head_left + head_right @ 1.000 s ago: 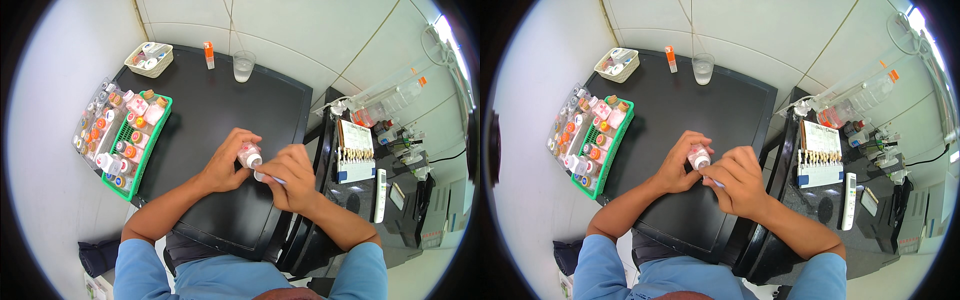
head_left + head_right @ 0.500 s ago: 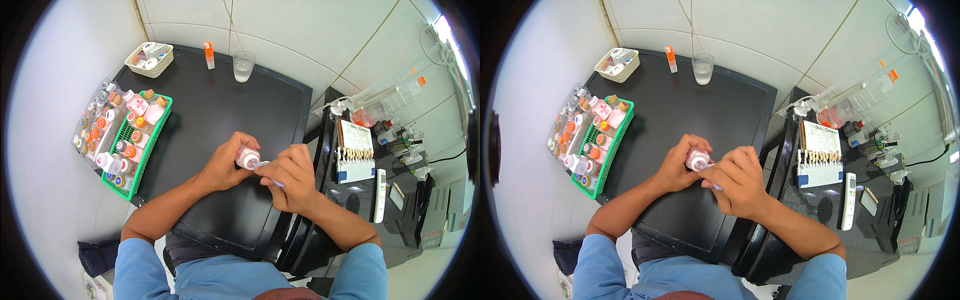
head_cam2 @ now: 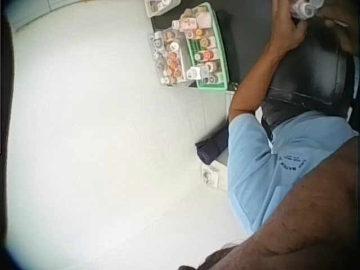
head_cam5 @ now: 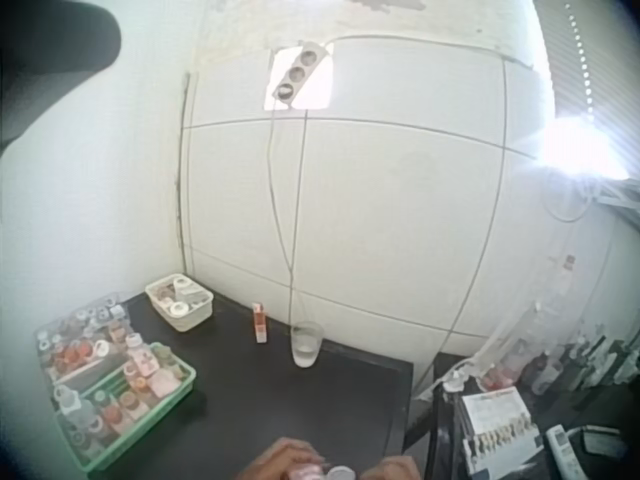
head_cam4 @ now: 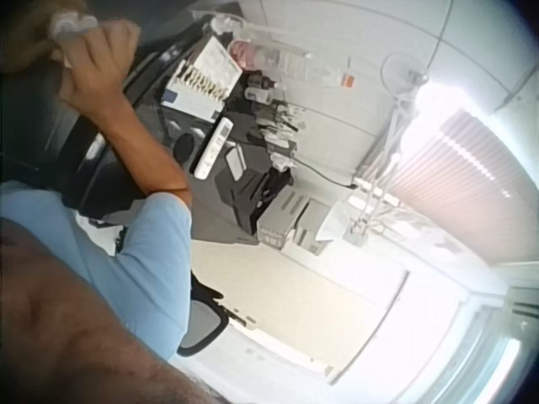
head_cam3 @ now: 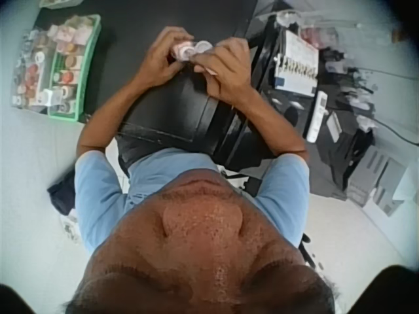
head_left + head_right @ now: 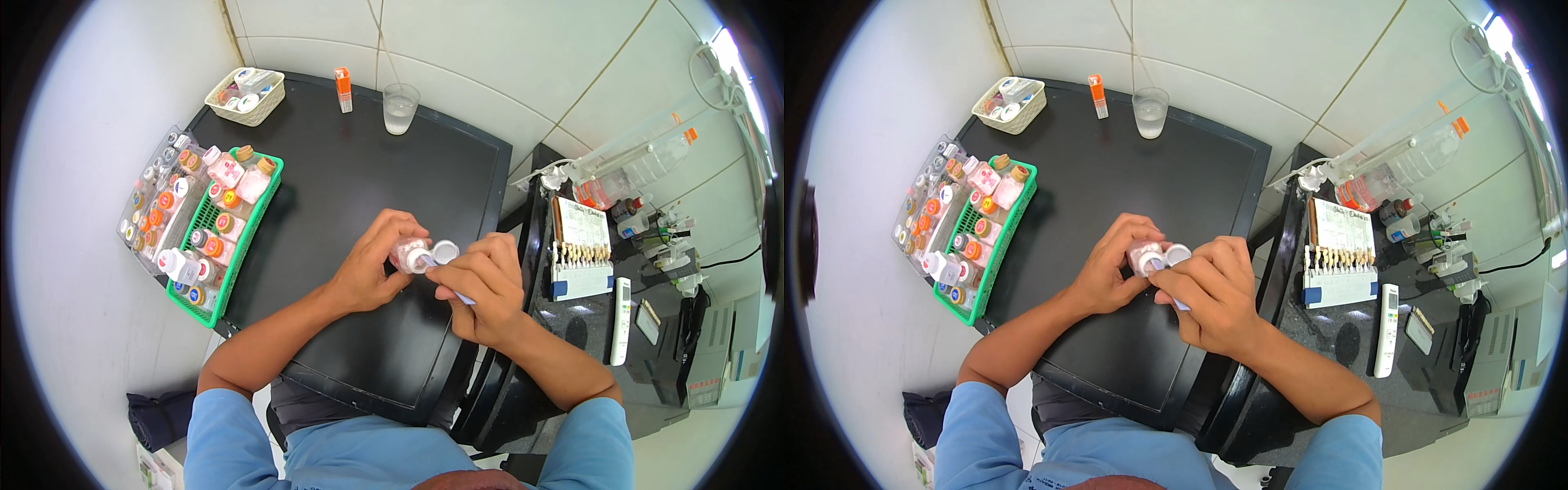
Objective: The person dips a small brush into a small plastic bottle and applies the material onto a white dental model held in their other hand. They select and open different colored bottles from a green tray during the process.
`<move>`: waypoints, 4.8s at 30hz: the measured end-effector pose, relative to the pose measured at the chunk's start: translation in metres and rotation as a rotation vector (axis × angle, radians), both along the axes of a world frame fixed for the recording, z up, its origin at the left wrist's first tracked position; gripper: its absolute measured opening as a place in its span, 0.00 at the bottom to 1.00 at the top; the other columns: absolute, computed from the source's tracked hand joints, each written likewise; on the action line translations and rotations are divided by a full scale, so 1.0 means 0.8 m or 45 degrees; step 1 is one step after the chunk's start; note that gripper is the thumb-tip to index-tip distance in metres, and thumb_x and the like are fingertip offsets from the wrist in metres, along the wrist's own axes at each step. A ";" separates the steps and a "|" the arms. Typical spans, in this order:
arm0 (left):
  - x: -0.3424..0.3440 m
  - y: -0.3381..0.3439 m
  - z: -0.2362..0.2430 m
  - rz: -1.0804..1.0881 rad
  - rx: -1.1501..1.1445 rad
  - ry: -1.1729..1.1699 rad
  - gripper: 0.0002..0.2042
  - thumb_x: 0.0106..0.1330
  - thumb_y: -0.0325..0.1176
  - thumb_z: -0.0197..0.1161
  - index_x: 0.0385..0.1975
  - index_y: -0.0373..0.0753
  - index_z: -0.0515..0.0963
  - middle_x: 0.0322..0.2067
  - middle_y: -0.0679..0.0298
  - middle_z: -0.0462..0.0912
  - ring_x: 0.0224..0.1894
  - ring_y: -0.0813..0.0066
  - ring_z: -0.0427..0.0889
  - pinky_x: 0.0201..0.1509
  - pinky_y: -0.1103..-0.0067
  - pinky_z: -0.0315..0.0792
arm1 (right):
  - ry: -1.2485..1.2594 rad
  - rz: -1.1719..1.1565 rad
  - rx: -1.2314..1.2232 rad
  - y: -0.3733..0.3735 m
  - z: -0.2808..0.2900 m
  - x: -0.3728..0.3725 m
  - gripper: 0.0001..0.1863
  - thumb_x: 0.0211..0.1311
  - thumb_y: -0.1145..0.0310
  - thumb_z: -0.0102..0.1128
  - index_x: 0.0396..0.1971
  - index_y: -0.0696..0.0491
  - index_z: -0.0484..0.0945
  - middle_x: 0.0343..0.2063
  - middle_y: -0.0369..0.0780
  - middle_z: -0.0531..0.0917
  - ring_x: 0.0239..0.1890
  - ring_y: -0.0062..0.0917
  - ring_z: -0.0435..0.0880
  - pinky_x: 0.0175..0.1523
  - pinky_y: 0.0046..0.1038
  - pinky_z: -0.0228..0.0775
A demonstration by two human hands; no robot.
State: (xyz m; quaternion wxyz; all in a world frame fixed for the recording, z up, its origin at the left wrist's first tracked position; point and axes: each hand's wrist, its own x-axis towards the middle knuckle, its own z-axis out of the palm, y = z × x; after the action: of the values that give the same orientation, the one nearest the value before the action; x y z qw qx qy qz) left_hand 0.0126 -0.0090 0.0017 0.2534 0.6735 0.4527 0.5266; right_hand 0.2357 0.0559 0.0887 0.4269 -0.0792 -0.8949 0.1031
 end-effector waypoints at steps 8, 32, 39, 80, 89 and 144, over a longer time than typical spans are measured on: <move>0.006 -0.002 0.002 -0.030 -0.221 -0.163 0.29 0.68 0.27 0.84 0.62 0.38 0.71 0.53 0.60 0.88 0.55 0.68 0.89 0.65 0.69 0.83 | -0.116 0.069 -0.117 -0.005 -0.005 -0.005 0.13 0.60 0.71 0.79 0.45 0.51 0.91 0.37 0.32 0.87 0.40 0.31 0.80 0.52 0.38 0.66; 0.003 -0.002 0.009 -0.076 -0.195 -0.061 0.27 0.68 0.28 0.84 0.64 0.38 0.78 0.54 0.66 0.85 0.52 0.80 0.82 0.60 0.76 0.77 | -0.078 -0.037 -0.081 0.002 -0.010 -0.005 0.10 0.61 0.73 0.77 0.43 0.51 0.91 0.31 0.31 0.83 0.37 0.30 0.78 0.51 0.38 0.62; 0.005 -0.002 0.011 0.007 -0.257 -0.110 0.27 0.62 0.29 0.86 0.60 0.38 0.81 0.50 0.59 0.88 0.51 0.61 0.89 0.58 0.68 0.81 | -0.042 0.010 -0.111 0.004 -0.005 -0.004 0.07 0.65 0.71 0.76 0.42 0.50 0.91 0.31 0.32 0.84 0.36 0.31 0.78 0.51 0.37 0.63; -0.019 0.007 0.016 0.043 -0.317 -0.073 0.34 0.73 0.45 0.81 0.73 0.45 0.71 0.42 0.57 0.87 0.43 0.62 0.87 0.49 0.64 0.79 | 0.871 0.323 -2.212 0.069 -0.061 0.011 0.22 0.92 0.48 0.56 0.56 0.54 0.84 0.23 0.28 0.68 0.29 0.17 0.67 0.42 0.28 0.60; -0.024 -0.027 0.076 0.303 0.059 0.154 0.31 0.72 0.40 0.81 0.70 0.43 0.74 0.55 0.53 0.82 0.56 0.55 0.85 0.61 0.64 0.79 | 0.807 0.257 -2.237 0.075 -0.057 0.009 0.23 0.91 0.47 0.57 0.55 0.54 0.85 0.23 0.28 0.70 0.28 0.16 0.68 0.41 0.27 0.61; -0.250 -0.125 0.222 0.686 -0.712 1.153 0.16 0.68 0.45 0.78 0.43 0.40 0.86 0.52 0.56 0.87 0.53 0.57 0.89 0.56 0.63 0.82 | 0.558 0.283 -2.066 0.056 -0.056 -0.001 0.19 0.92 0.53 0.59 0.47 0.56 0.84 0.35 0.34 0.80 0.36 0.21 0.79 0.46 0.28 0.74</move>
State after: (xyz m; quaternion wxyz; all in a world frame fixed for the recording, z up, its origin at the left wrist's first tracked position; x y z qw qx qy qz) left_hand -0.1872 -0.1089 0.1794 0.0606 0.6002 0.7920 0.0935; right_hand 0.2350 0.1006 0.0441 0.3890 -0.2508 -0.4433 0.7676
